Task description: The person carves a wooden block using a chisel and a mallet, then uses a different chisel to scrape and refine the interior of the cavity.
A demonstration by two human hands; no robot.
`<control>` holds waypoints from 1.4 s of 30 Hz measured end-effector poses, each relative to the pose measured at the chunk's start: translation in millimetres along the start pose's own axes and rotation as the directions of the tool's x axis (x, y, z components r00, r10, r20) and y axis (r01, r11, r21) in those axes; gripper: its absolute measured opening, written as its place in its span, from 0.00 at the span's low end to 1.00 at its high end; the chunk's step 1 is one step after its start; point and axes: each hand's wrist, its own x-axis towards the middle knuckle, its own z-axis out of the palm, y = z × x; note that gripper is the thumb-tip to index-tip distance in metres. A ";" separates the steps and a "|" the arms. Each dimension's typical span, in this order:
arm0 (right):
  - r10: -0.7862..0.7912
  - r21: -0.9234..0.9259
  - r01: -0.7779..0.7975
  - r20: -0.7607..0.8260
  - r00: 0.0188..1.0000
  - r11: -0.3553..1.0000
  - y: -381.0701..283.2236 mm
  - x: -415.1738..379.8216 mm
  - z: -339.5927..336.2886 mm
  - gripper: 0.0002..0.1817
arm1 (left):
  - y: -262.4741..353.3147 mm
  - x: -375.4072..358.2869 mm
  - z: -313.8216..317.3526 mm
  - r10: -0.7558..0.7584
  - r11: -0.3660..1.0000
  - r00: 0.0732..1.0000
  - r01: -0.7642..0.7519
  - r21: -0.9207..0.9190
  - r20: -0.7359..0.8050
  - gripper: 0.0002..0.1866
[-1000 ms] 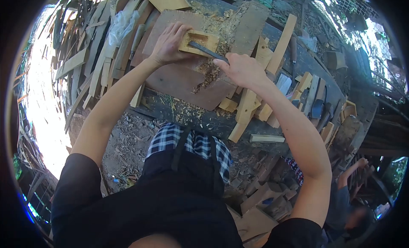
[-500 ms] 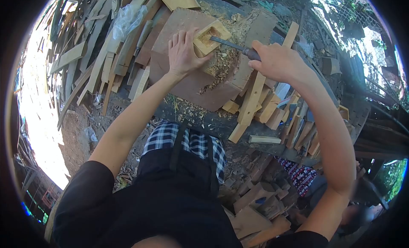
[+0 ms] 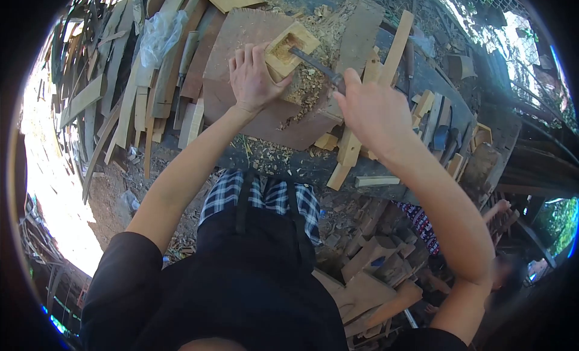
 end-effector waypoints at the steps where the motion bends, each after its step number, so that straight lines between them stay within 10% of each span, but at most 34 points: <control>1: 0.003 0.005 -0.003 -0.003 1.000 1.000 -7.8 1.2 21.4 0.22 | -0.3 0.2 0.0 0.001 1.000 1.000 -0.001 0.005 0.000 0.43; 7: 0.211 0.200 -0.179 -0.154 0.965 0.963 -40.2 -7.6 58.2 0.22 | -5.0 -10.5 0.0 0.032 0.998 0.999 -0.032 0.057 0.003 0.40; 16: -0.037 -0.026 0.035 -0.099 0.994 0.999 -29.0 -11.7 11.3 0.21 | -0.3 -3.7 5.3 0.014 0.999 0.999 -0.012 0.037 -0.050 0.42; 22: 0.251 0.243 -0.191 -0.246 0.936 0.951 -73.8 -9.5 70.4 0.23 | -3.2 -3.1 7.4 0.011 0.999 0.998 -0.008 0.045 -0.070 0.40; 26: 0.157 0.589 -0.139 0.021 0.987 0.796 -41.0 -3.7 52.0 0.22 | -2.2 -4.1 8.3 0.045 0.997 0.994 -0.040 0.059 -0.099 0.38; 32: 0.030 -0.084 -0.036 -0.078 0.997 0.996 -30.3 -8.4 -12.0 0.20 | -1.7 -5.0 9.3 0.045 0.997 0.991 -0.037 0.068 -0.125 0.39; 42: 0.355 0.289 -0.320 -0.078 0.931 0.902 -69.9 -2.0 63.5 0.20 | 0.0 -8.4 11.8 0.022 1.000 0.995 -0.023 -0.006 -0.097 0.39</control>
